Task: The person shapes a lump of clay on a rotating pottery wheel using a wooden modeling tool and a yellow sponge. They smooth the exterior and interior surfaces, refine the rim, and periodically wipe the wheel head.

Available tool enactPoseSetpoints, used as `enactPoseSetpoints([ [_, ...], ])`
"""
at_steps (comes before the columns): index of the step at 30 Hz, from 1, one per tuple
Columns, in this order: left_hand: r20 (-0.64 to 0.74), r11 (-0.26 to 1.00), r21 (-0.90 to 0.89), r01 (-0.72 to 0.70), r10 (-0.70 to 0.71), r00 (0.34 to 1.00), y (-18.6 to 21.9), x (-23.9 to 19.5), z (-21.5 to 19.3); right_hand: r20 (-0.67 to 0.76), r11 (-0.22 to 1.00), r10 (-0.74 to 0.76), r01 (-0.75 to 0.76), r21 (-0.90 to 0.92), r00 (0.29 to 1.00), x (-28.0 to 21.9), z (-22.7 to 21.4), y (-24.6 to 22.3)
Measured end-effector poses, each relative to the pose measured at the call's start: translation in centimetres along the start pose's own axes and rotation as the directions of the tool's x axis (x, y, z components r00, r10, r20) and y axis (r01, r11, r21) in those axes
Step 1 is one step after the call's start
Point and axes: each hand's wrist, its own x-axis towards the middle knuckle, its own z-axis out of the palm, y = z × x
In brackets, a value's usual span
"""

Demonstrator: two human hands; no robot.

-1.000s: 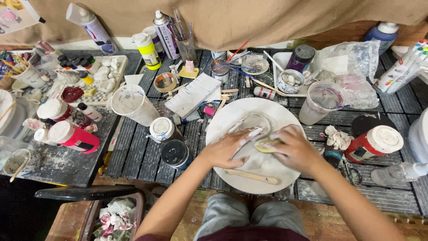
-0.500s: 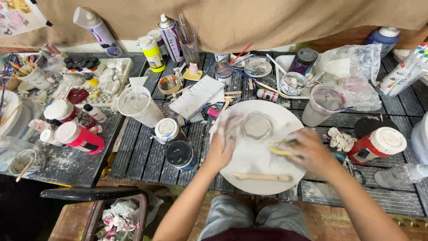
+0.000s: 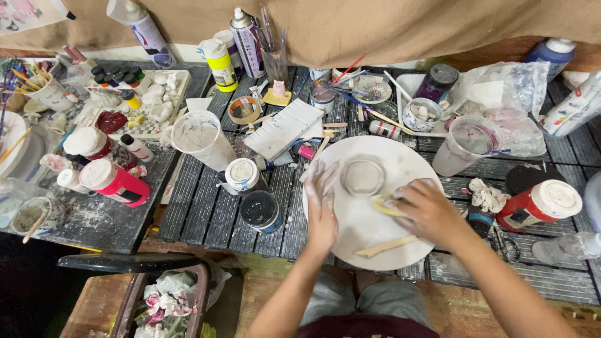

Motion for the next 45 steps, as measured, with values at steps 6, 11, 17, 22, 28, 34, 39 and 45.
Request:
enactPoseSetpoints([
  [6, -0.301, 0.962, -0.110, -0.250, 0.207, 0.931, -1.3, -2.3, 1.6, -0.012, 0.990, -0.105, 0.103, -0.097, 0.994, 0.5, 1.7, -1.0],
  [11, -0.148, 0.979, 0.004, -0.204, 0.203, 0.968, -1.7, 0.1, -1.6, 0.097, 0.998, 0.054, -0.051, -0.027, 0.994, -1.1, -1.8, -0.7],
  [17, -0.259, 0.984, -0.078, -0.163, 0.138, 0.956, -1.7, -1.0, -0.6, -0.004, 0.990, -0.120, 0.119, -0.081, 0.993, 1.9, 1.5, -4.4],
  [22, -0.205, 0.954, 0.266, -0.136, 0.194, 0.959, -1.2, -0.3, -2.4, 0.014, 0.998, -0.004, 0.005, -0.068, 1.000, 0.4, 0.4, -3.5],
  [28, -0.150, 0.985, 0.142, -0.093, 0.114, 0.982, -1.8, -0.1, -2.2, -0.078, 0.996, 0.074, -0.070, 0.053, 0.994, -0.7, 0.8, -4.9],
  [34, -0.171, 0.954, 0.281, -0.106, 0.158, 0.972, -1.9, -2.8, -2.5, -0.047, 1.000, 0.008, -0.007, 0.011, 0.999, 0.6, 0.6, -6.1],
  [39, -0.133, 0.850, 0.519, -0.093, 0.187, 0.973, -1.3, -3.0, -1.7, -0.073, 0.996, 0.078, -0.075, 0.048, 0.994, -0.7, -0.6, -6.8],
  [45, -0.122, 0.823, 0.542, -0.171, 0.278, 0.953, -0.4, -4.2, -1.3, -0.080, 0.999, 0.000, 0.002, 0.034, 0.997, -0.6, 0.6, -8.2],
])
